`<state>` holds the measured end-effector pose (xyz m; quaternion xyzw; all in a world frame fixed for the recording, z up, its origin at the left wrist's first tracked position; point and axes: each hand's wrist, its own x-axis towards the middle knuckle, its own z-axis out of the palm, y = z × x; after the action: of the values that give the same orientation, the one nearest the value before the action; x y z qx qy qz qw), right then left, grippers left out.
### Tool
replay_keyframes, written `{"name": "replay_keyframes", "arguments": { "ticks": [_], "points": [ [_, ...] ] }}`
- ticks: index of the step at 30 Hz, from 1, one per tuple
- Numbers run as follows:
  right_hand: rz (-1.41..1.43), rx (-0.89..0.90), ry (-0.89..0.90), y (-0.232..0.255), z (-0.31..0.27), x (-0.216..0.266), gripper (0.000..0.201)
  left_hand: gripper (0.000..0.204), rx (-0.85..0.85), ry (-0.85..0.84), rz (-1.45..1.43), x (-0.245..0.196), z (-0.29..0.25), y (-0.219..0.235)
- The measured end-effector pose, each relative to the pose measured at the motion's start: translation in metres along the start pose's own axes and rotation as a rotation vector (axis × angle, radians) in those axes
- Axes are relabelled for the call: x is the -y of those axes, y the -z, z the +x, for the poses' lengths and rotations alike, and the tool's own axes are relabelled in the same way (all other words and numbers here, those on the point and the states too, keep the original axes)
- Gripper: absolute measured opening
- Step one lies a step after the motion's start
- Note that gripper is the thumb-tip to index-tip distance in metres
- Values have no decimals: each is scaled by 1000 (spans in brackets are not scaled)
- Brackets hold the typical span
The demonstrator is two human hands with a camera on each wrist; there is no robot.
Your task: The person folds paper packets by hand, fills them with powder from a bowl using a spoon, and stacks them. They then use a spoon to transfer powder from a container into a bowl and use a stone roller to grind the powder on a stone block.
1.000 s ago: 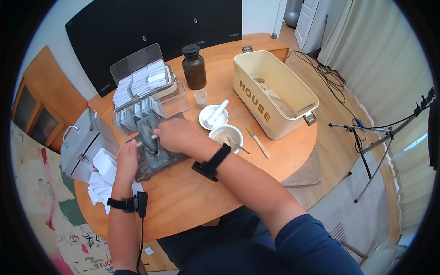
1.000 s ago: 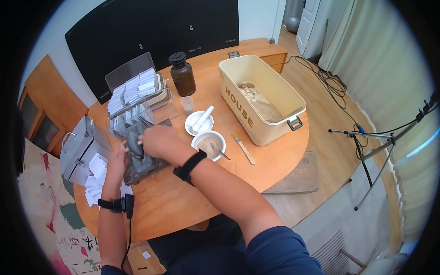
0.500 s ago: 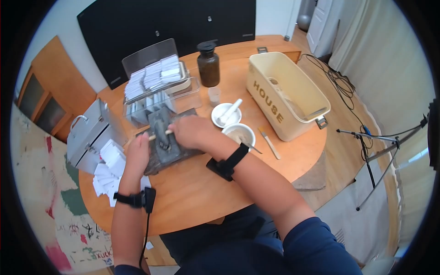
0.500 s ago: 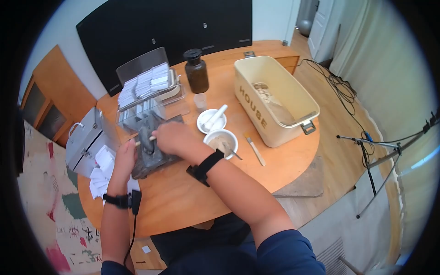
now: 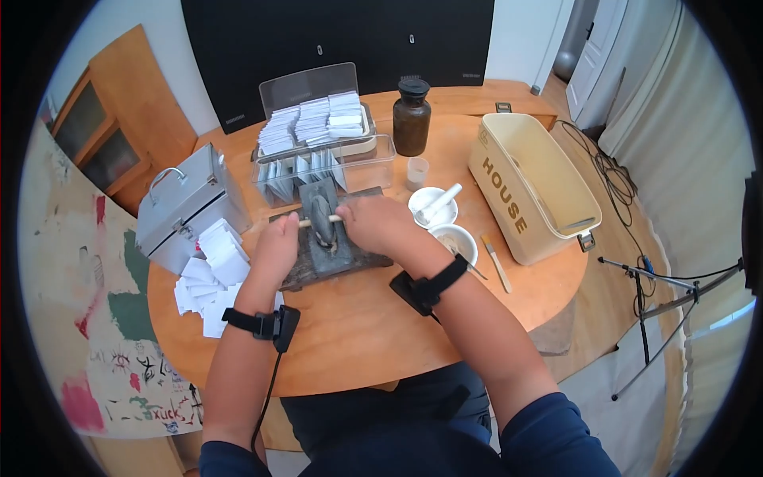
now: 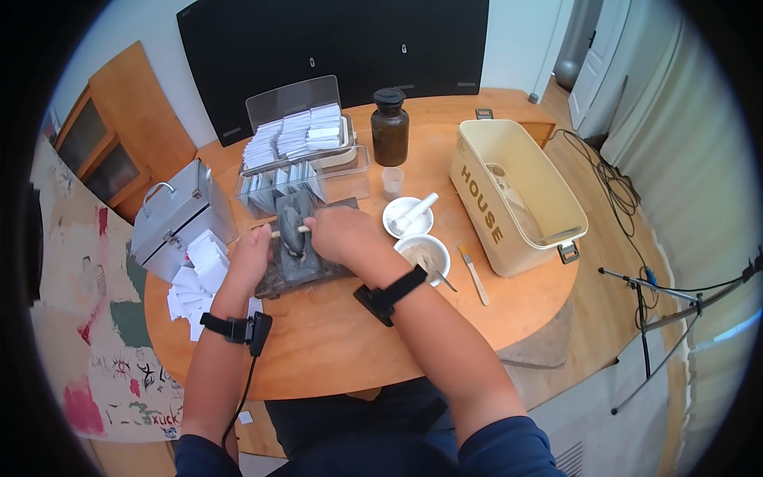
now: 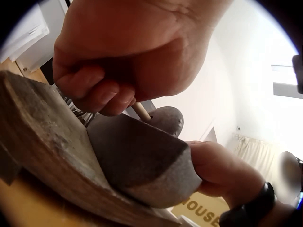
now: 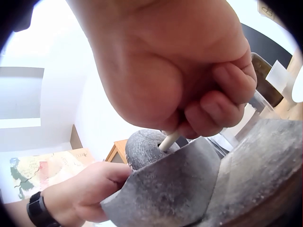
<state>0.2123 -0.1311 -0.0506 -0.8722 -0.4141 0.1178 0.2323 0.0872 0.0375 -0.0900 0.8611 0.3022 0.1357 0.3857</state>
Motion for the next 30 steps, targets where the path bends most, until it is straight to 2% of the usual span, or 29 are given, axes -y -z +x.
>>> {"name": "replay_keyframes", "arguments": {
  "ticks": [2,4,5,7,8,9,12,14,18,20,21,24,26,30],
  "points": [
    [-10,-7,39,3,-3,-1,44,44,15,-17,37,2,0,1],
    [13,6,-19,5,-8,2,45,43,-13,-73,20,6,-4,-4],
    [16,22,7,7,-3,2,46,41,-5,-65,87,4,3,-4],
    [-83,30,59,6,11,2,47,40,-82,-169,-7,-7,4,-6],
    [-113,34,42,3,14,3,46,40,-46,-123,2,-7,6,-5],
    [-144,35,26,1,15,1,45,41,-78,-158,-25,-2,4,-9],
    [-133,-8,96,-2,4,-1,45,45,-28,-86,-14,-6,-15,-5],
    [-108,-32,33,2,-3,2,44,45,-25,-41,31,-11,-17,-3],
    [-105,-130,118,-5,19,-7,43,45,-52,-67,-54,-6,1,-10],
    [-156,-126,91,0,9,-4,43,45,-52,-85,-18,0,-1,-11],
    [-155,-85,76,1,4,-4,44,44,21,11,-54,-10,-11,-4],
    [-151,-9,99,4,1,0,45,44,-40,-75,-12,-8,-23,-5],
    [-186,-9,32,2,8,0,45,46,5,-15,-51,-8,-15,-4],
    [-148,-80,108,0,19,-3,44,47,1,-36,-53,-10,-6,-1]
  ]
}}
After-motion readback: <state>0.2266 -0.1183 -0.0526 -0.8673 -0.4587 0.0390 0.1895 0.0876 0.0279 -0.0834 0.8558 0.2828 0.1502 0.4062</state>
